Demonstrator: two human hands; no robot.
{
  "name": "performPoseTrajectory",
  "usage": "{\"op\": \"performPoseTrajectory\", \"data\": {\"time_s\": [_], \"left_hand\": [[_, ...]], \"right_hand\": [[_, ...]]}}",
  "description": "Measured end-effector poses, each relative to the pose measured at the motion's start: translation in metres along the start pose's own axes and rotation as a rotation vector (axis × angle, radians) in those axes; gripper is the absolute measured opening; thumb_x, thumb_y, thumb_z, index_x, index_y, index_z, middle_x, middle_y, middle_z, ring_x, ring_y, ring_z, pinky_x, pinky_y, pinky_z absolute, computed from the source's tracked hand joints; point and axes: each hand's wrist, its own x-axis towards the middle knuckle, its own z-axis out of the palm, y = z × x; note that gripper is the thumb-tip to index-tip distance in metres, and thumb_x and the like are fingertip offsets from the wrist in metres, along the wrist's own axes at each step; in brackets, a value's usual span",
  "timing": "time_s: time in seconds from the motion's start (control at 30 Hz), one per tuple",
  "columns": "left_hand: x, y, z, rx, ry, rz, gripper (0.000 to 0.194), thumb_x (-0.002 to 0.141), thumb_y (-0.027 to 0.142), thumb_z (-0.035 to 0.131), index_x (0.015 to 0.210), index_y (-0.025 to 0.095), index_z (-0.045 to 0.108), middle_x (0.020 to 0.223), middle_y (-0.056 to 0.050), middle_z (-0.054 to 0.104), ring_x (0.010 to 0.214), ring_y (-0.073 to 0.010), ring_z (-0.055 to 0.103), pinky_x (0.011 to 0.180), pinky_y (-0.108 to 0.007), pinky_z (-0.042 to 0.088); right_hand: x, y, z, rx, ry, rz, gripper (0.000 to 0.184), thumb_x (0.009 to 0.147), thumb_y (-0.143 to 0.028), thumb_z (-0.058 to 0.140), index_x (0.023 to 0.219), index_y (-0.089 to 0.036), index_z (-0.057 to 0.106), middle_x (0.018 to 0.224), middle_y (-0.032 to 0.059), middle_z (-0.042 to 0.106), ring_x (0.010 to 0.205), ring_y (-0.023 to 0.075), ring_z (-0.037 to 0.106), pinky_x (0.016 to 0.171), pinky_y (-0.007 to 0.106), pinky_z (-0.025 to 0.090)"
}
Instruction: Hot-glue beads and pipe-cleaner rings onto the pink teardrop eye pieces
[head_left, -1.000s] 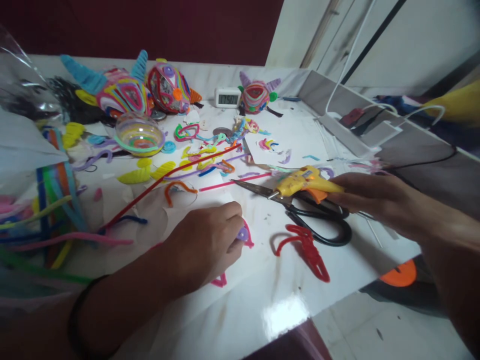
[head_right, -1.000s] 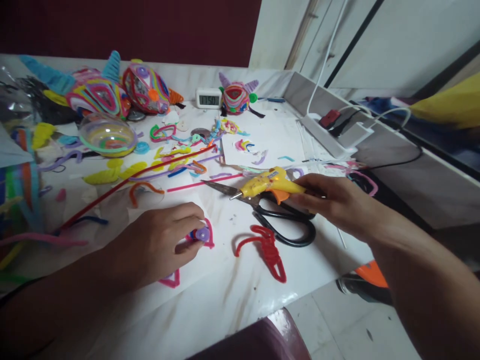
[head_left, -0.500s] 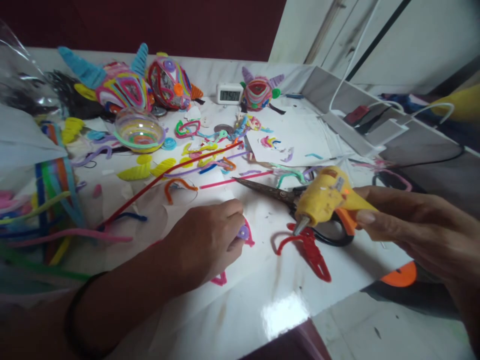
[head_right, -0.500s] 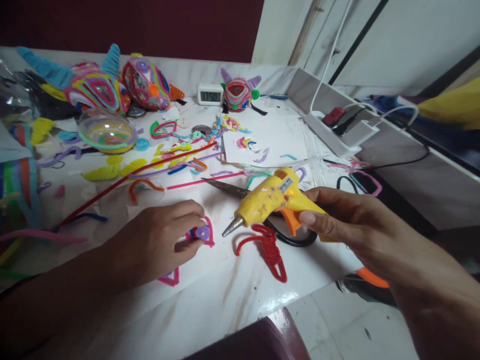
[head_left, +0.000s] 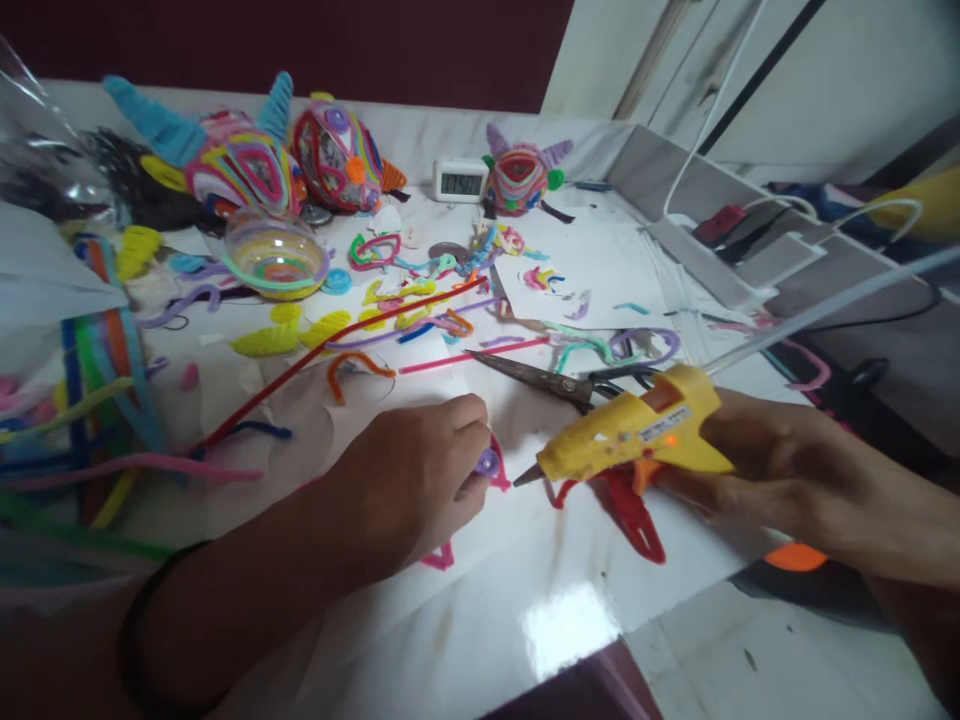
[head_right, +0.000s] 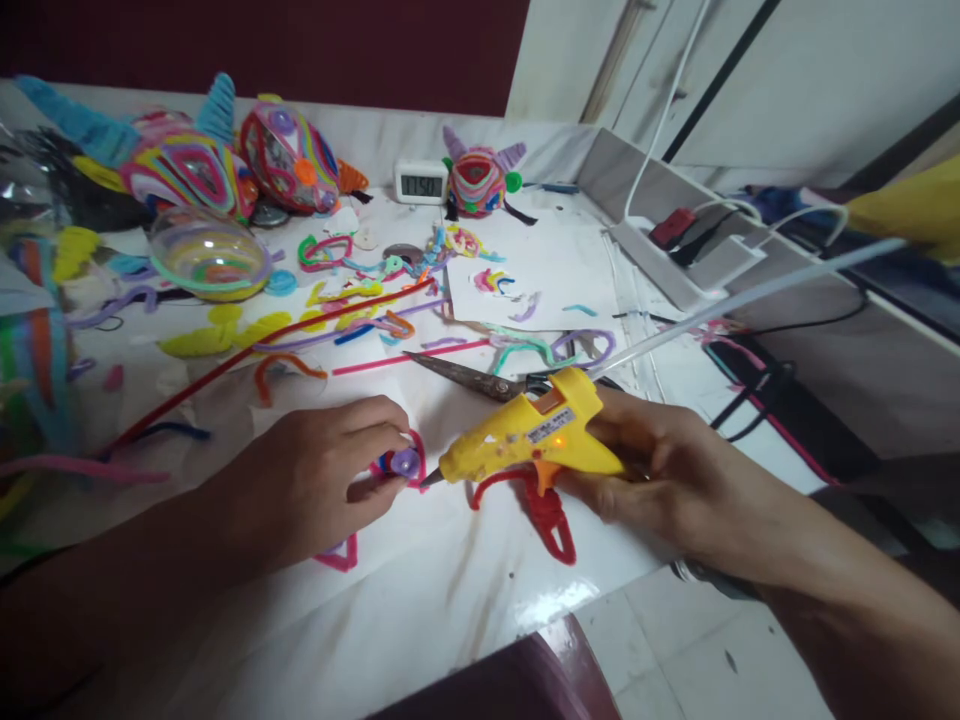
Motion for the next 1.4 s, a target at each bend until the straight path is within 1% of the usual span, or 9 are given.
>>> {"op": "performPoseTrajectory", "data": {"time_s": [0.1, 0.23, 0.37, 0.63, 0.8, 0.93, 1.1, 1.27, 1.4], "left_hand": [[0.001, 0.0, -0.001, 0.007, 0.007, 0.001, 0.013, 0.079, 0.013, 0.047, 0.08, 0.016, 0.06, 0.091, -0.004, 0.061, 0.079, -0.0168, 0.061, 0.069, -0.029, 0.048], [0.001, 0.0, 0.0, 0.011, 0.011, 0.011, 0.013, 0.08, 0.014, 0.047, 0.08, 0.016, 0.06, 0.09, -0.004, 0.061, 0.078, -0.016, 0.06, 0.068, -0.028, 0.048], [0.001, 0.0, 0.001, 0.002, 0.013, 0.008, 0.012, 0.079, 0.014, 0.048, 0.081, 0.016, 0.06, 0.091, -0.004, 0.061, 0.078, -0.0157, 0.06, 0.069, -0.027, 0.048], [0.002, 0.001, 0.0, -0.001, 0.002, 0.007, 0.015, 0.079, 0.013, 0.047, 0.081, 0.015, 0.061, 0.091, -0.004, 0.06, 0.078, -0.0166, 0.06, 0.069, -0.029, 0.048], [0.001, 0.001, -0.001, -0.001, 0.005, 0.006, 0.014, 0.08, 0.013, 0.047, 0.08, 0.016, 0.061, 0.089, -0.003, 0.06, 0.076, -0.0149, 0.059, 0.068, -0.027, 0.047], [0.002, 0.001, 0.0, -0.011, -0.001, -0.002, 0.015, 0.08, 0.014, 0.047, 0.083, 0.016, 0.062, 0.091, -0.004, 0.06, 0.078, -0.0155, 0.059, 0.069, -0.027, 0.048], [0.001, 0.001, 0.0, -0.006, 0.007, 0.009, 0.014, 0.08, 0.014, 0.047, 0.08, 0.015, 0.06, 0.09, -0.003, 0.059, 0.077, -0.0158, 0.059, 0.068, -0.028, 0.048], [0.001, 0.0, 0.001, 0.002, 0.013, 0.019, 0.014, 0.08, 0.013, 0.046, 0.08, 0.015, 0.06, 0.089, -0.003, 0.059, 0.076, -0.016, 0.059, 0.067, -0.028, 0.047], [0.001, 0.0, 0.002, 0.009, 0.014, 0.017, 0.013, 0.081, 0.014, 0.047, 0.081, 0.015, 0.06, 0.09, -0.003, 0.06, 0.077, -0.016, 0.059, 0.068, -0.028, 0.047]], "right_hand": [[-0.001, 0.006, 0.0, 0.078, -0.102, 0.0, 0.02, 0.068, -0.038, 0.075, 0.084, -0.027, 0.071, 0.086, 0.0038, 0.074, 0.071, 0.0207, 0.071, 0.06, 0.026, 0.061], [0.0, 0.009, 0.002, 0.069, -0.096, -0.014, 0.017, 0.072, -0.03, 0.072, 0.088, -0.028, 0.068, 0.087, 0.0011, 0.075, 0.072, 0.0173, 0.072, 0.058, 0.018, 0.059], [0.003, 0.006, 0.004, 0.055, -0.102, -0.048, 0.016, 0.073, -0.027, 0.071, 0.087, -0.028, 0.064, 0.088, 0.0, 0.074, 0.074, 0.0167, 0.072, 0.06, 0.016, 0.059], [0.003, 0.012, 0.006, 0.001, -0.204, -0.067, 0.019, 0.081, -0.029, 0.066, 0.098, -0.028, 0.058, 0.094, 0.0008, 0.073, 0.08, 0.0154, 0.071, 0.065, 0.016, 0.059], [0.005, 0.014, 0.005, -0.025, -0.212, -0.072, 0.02, 0.082, -0.035, 0.064, 0.099, -0.027, 0.056, 0.091, 0.0016, 0.071, 0.079, 0.0162, 0.07, 0.065, 0.018, 0.059], [0.003, 0.012, 0.005, -0.036, -0.209, -0.058, 0.02, 0.082, -0.036, 0.063, 0.099, -0.027, 0.056, 0.089, 0.0018, 0.071, 0.079, 0.0176, 0.069, 0.064, 0.021, 0.06], [0.003, 0.008, 0.006, -0.037, -0.213, -0.102, 0.02, 0.083, -0.035, 0.062, 0.1, -0.029, 0.054, 0.096, 0.0021, 0.072, 0.084, 0.016, 0.069, 0.068, 0.018, 0.059], [0.003, 0.007, 0.006, -0.083, -0.24, -0.089, 0.017, 0.085, -0.038, 0.058, 0.099, -0.029, 0.054, 0.087, 0.0015, 0.072, 0.074, 0.0171, 0.069, 0.06, 0.021, 0.06], [0.001, 0.008, 0.005, -0.146, -0.211, -0.074, 0.021, 0.083, -0.043, 0.058, 0.098, -0.028, 0.055, 0.083, 0.0025, 0.071, 0.068, 0.0186, 0.067, 0.053, 0.023, 0.058]]}}
